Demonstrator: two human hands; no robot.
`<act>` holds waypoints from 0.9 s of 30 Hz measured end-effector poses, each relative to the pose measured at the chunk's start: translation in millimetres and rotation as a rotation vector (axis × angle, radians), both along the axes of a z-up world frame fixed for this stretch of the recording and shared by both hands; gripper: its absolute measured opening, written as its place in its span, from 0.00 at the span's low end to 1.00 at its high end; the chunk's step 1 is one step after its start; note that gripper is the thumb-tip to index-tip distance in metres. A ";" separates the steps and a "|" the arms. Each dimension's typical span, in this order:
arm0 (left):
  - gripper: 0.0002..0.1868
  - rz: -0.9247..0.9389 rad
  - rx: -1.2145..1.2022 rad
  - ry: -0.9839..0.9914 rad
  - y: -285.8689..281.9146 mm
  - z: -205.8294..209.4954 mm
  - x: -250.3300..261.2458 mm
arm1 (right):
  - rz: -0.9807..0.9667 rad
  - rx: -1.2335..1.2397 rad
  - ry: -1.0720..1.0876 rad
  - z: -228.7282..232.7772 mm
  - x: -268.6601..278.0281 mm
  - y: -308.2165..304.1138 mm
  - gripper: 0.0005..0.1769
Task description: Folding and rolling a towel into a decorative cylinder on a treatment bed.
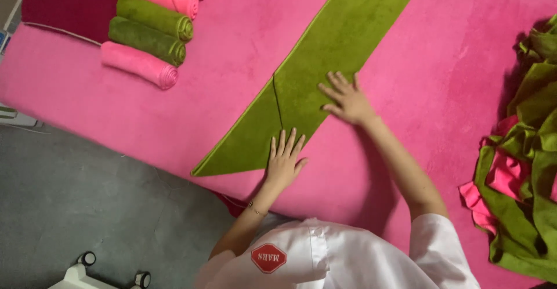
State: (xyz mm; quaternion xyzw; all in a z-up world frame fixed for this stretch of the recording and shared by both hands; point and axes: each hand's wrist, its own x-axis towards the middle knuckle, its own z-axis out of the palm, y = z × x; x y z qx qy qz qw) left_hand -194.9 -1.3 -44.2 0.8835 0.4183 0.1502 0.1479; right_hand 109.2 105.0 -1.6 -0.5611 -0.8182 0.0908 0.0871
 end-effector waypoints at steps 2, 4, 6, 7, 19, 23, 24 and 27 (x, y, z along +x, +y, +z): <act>0.38 0.001 0.017 0.029 0.2 -2.8 -2.3 | -0.084 -0.026 -0.042 -0.6 41.0 27.5 0.41; 0.38 0.012 0.029 0.036 0.7 -5.8 -0.7 | -0.132 -0.036 -0.039 4.3 76.9 54.4 0.41; 0.38 0.026 0.044 0.045 1.9 -8.4 0.7 | -0.177 -0.045 -0.034 11.8 108.6 84.1 0.41; 0.37 0.031 0.041 0.034 2.2 -9.5 1.3 | -0.238 -0.069 -0.036 17.0 122.7 99.0 0.41; 0.37 0.017 0.068 0.177 2.6 -1.4 0.9 | -0.662 -0.229 -0.065 63.3 163.4 228.6 0.44; 0.37 0.009 0.010 0.147 3.0 -0.2 0.1 | -0.404 -0.138 -0.112 43.1 107.3 241.0 0.47; 0.37 0.009 0.004 0.148 3.8 -0.3 0.8 | -0.403 -0.144 -0.113 43.5 102.6 247.0 0.47; 0.36 0.023 0.058 0.143 2.8 0.1 1.1 | -0.478 -0.248 -0.019 44.4 91.3 263.0 0.47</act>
